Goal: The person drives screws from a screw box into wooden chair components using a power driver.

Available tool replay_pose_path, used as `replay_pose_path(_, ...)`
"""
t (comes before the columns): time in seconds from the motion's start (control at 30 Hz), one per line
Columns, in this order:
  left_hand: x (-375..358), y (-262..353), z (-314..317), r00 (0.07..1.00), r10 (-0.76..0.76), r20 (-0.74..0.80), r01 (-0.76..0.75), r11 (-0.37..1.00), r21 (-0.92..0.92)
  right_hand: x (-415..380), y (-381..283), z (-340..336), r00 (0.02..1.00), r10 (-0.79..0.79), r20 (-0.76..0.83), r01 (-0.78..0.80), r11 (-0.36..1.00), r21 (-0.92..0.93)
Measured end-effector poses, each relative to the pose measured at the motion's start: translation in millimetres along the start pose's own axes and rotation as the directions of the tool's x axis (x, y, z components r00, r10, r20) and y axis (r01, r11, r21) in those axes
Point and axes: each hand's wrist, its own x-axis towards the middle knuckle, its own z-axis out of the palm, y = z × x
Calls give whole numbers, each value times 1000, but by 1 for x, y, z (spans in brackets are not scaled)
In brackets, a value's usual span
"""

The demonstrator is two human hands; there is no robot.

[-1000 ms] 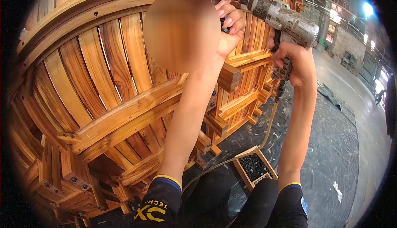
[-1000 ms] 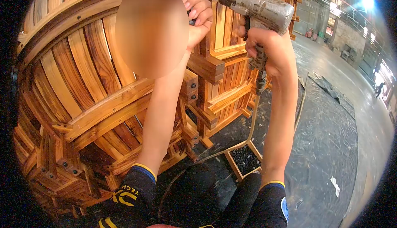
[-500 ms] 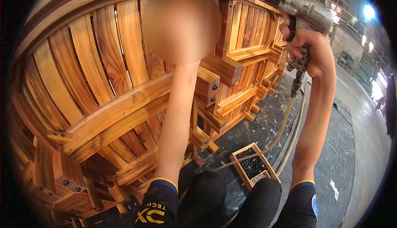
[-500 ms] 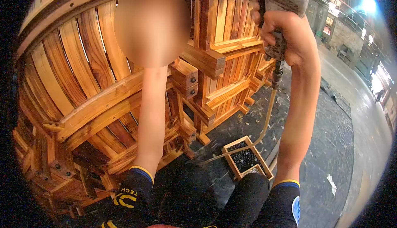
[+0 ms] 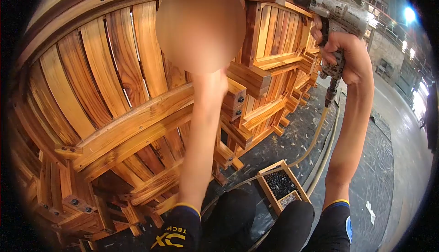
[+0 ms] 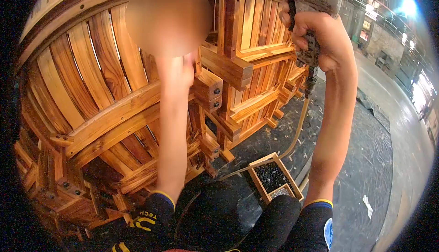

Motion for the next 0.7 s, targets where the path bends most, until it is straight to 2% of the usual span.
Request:
replay_pose_path(0.03, -25, 0, -13, 996, -80, 28, 82, 992, -93, 1, -1, 1, 1000, -1, 2, 1, 1000, 5)
replay_pose_path(0.07, -51, 3, -29, 970, -236, 52, 240, 968, -73, 1, -3, 3, 999, -24, 33, 24, 1000, 7)
replay_pose_path(0.1, -80, 4, -46, 908, -414, 59, 419, 898, -132, 1, -5, 4, 997, -49, 63, 49, 999, 9)
replay_pose_path(0.13, -112, -11, -74, 848, -523, 85, 525, 810, -260, 2, -5, 4, 997, -55, 62, 54, 998, 12)
replay_pose_path(0.17, -142, -11, -91, 710, -702, 61, 684, 667, -296, 2, -4, 4, 996, -51, 66, 50, 999, 14)
replay_pose_path(0.2, -175, -13, -109, 622, -783, -3, 751, 597, -281, 3, -5, 3, 996, -50, 70, 49, 999, 12)
replay_pose_path(0.23, -203, -13, -134, 502, -865, 3, 813, 471, -342, 3, -6, 4, 996, -53, 69, 53, 999, 4)
replay_pose_path(0.27, -230, -14, -161, 456, -889, -49, 825, 443, -352, 2, -8, 6, 996, -52, 76, 51, 998, 20)
replay_pose_path(0.33, -280, -6, -205, 372, -868, -329, 838, 466, -283, 4, -8, 5, 995, -53, 82, 50, 998, 32)
replay_pose_path(0.4, -313, 9, -236, 176, -850, -497, 819, 407, -405, 6, -3, 2, 997, -23, 77, 21, 999, 27)
replay_pose_path(0.47, -345, 15, -269, 96, -851, -517, 802, 374, -466, 3, -6, 8, 997, -37, 67, 35, 999, 32)
replay_pose_path(0.5, -362, 12, -293, 95, -847, -523, 801, 377, -465, 2, -7, 11, 997, -58, 54, 56, 998, 38)
replay_pose_path(0.53, -378, 4, -319, 53, -866, -497, 846, 303, -438, 1, -7, 12, 997, -58, 55, 56, 998, 43)
replay_pose_path(0.57, -380, 3, -323, 8, -883, -470, 885, 225, -408, 0, -7, 12, 997, -54, 51, 53, 998, 37)
replay_pose_path(0.7, -383, -3, -321, -27, -873, -487, 928, 159, -336, 4, -5, 8, 999, -14, 33, 13, 999, 32)
